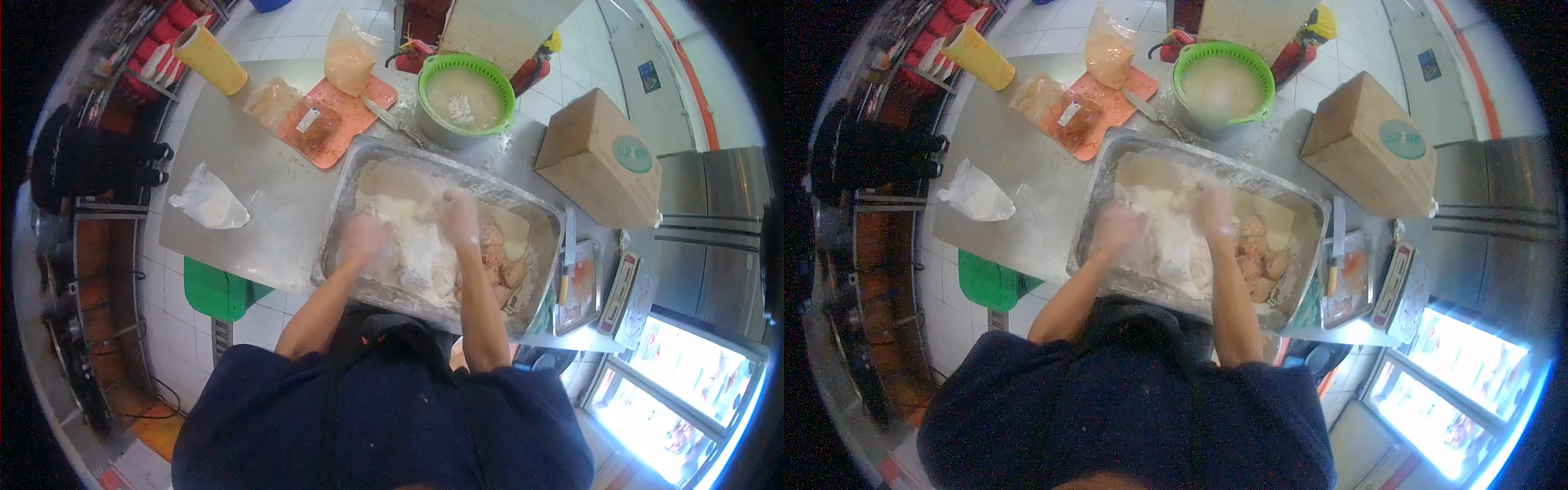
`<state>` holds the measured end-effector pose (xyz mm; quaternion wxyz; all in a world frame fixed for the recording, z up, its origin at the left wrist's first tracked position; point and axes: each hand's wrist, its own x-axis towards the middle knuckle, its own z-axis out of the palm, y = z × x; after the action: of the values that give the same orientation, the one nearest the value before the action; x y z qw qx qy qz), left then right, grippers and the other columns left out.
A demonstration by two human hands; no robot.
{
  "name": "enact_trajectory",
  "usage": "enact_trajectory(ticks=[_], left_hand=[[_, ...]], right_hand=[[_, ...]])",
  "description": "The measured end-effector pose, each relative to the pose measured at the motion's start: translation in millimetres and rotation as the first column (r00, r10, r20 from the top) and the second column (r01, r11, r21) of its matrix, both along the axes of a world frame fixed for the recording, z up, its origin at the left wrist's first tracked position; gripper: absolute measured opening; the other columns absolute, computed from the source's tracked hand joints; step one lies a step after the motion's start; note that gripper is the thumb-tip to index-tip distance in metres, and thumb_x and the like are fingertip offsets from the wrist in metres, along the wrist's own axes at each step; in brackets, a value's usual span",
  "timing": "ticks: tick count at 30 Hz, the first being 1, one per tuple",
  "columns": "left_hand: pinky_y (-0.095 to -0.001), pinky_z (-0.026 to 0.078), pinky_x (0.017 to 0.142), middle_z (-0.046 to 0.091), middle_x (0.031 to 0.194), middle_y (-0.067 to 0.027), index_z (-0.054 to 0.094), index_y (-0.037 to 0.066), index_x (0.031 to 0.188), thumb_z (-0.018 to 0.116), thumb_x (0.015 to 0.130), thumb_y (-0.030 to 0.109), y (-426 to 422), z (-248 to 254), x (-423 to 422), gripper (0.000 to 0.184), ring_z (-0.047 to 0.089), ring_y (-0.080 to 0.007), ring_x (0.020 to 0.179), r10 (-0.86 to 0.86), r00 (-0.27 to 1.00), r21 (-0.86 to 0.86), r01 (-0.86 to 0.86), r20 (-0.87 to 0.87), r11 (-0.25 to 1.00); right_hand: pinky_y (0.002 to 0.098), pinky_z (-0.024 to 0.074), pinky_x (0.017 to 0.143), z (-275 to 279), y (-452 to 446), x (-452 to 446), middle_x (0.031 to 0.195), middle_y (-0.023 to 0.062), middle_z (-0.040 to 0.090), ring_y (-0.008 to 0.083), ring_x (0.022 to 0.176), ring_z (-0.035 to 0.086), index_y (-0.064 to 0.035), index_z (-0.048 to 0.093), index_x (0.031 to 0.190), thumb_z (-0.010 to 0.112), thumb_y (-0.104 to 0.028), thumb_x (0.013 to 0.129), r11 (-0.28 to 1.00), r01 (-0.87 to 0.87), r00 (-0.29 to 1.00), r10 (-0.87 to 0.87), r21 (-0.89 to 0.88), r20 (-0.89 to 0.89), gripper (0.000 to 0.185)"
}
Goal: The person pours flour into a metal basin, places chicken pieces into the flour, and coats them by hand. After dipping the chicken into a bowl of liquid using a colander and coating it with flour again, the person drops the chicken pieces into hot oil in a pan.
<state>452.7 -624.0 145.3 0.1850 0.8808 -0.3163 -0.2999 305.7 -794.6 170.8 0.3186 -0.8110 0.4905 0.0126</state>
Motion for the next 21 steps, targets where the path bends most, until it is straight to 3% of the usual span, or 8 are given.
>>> enact_trajectory(ticks=[2,4,7,11,13,17,19,21], left_hand=[[-0.0399,0.055,0.083,0.073,0.101,-0.0225,0.064,-0.001,0.120,0.074,0.084,0.035,-9.4,39.8,5.6,0.051,0.071,-0.0299,0.093,-0.214,0.958,0.028,0.213,0.191,0.977],[-0.0375,0.055,0.081,0.074,0.096,-0.0138,0.063,0.000,0.120,0.073,0.087,0.026,-12.5,57.4,1.6,0.044,0.070,-0.0238,0.089,0.054,0.972,-0.138,-0.087,-0.227,0.987],[-0.0339,0.055,0.079,0.072,0.102,-0.0071,0.065,0.001,0.117,0.071,0.088,0.017,-19.3,53.1,1.7,0.033,0.068,-0.0172,0.090,-0.137,0.762,-0.439,-0.207,-0.633,0.874],[-0.0310,0.055,0.080,0.068,0.112,-0.0024,0.064,0.001,0.119,0.072,0.089,0.009,-22.1,34.0,-2.2,0.033,0.066,-0.0140,0.093,-0.169,0.897,-0.519,-0.076,-0.408,0.852],[-0.0287,0.055,0.081,0.066,0.116,-0.0047,0.060,-0.002,0.122,0.073,0.091,0.009,-26.0,8.4,-9.8,0.035,0.066,-0.0141,0.092,-0.131,0.679,-0.581,-0.494,-0.723,0.646],[-0.0305,0.055,0.086,0.065,0.118,-0.0068,0.056,0.003,0.126,0.073,0.091,0.008,-52.0,26.1,5.7,0.039,0.064,-0.0124,0.096,-0.151,0.802,-0.714,-0.408,-0.578,0.569],[-0.0317,0.055,0.086,0.065,0.125,-0.0115,0.058,0.004,0.125,0.071,0.093,0.013,-79.7,47.6,30.0,0.035,0.067,-0.0177,0.101,-0.240,0.649,-0.662,-0.549,-0.722,0.510],[-0.0293,0.055,0.083,0.069,0.115,-0.0140,0.063,0.004,0.118,0.068,0.095,0.022,-115.4,74.4,59.1,0.030,0.068,-0.0187,0.098,-0.189,0.852,-0.758,-0.308,-0.489,0.575]], right_hand=[[0.0460,0.0531,0.089,15.0,0.4,-8.9,0.111,0.0235,0.071,0.0383,0.104,0.068,-0.0090,0.065,0.128,0.066,-0.013,0.085,0.987,-0.159,0.963,0.151,0.018,0.223,0.043],[0.0467,0.0534,0.089,38.1,31.0,-22.5,0.109,0.0244,0.071,0.0388,0.102,0.068,-0.0125,0.062,0.134,0.062,-0.004,0.085,0.958,-0.283,0.873,0.235,0.051,0.427,0.050],[0.0465,0.0527,0.089,72.8,21.1,-4.7,0.110,0.0222,0.071,0.0383,0.102,0.068,-0.0120,0.051,0.146,0.066,-0.004,0.082,0.889,-0.454,0.853,0.453,-0.061,0.261,0.066],[0.0448,0.0538,0.090,72.2,11.9,2.2,0.112,0.0227,0.070,0.0380,0.101,0.069,-0.0107,0.056,0.142,0.068,-0.011,0.085,0.873,-0.448,0.880,0.392,0.194,0.270,0.058],[0.0429,0.0550,0.089,92.8,4.4,5.8,0.112,0.0210,0.071,0.0361,0.100,0.070,-0.0095,0.065,0.131,0.070,-0.020,0.088,0.939,-0.318,0.948,0.315,0.128,0.045,0.045],[0.0387,0.0550,0.089,132.5,-39.8,8.8,0.102,0.0159,0.074,0.0322,0.095,0.072,-0.0090,0.071,0.116,0.069,-0.018,0.085,0.972,-0.108,0.912,0.181,-0.211,0.368,0.032],[0.0411,0.0540,0.091,184.2,-70.4,33.3,0.109,0.0201,0.072,0.0375,0.102,0.070,-0.0061,0.069,0.116,0.065,-0.026,0.089,0.962,-0.038,0.988,0.077,-0.270,0.134,0.034],[0.0419,0.0538,0.091,184.2,-121.0,55.0,0.109,0.0213,0.072,0.0382,0.105,0.069,-0.0068,0.071,0.115,0.067,-0.031,0.089,0.949,-0.029,0.997,0.048,-0.314,0.053,0.036]])
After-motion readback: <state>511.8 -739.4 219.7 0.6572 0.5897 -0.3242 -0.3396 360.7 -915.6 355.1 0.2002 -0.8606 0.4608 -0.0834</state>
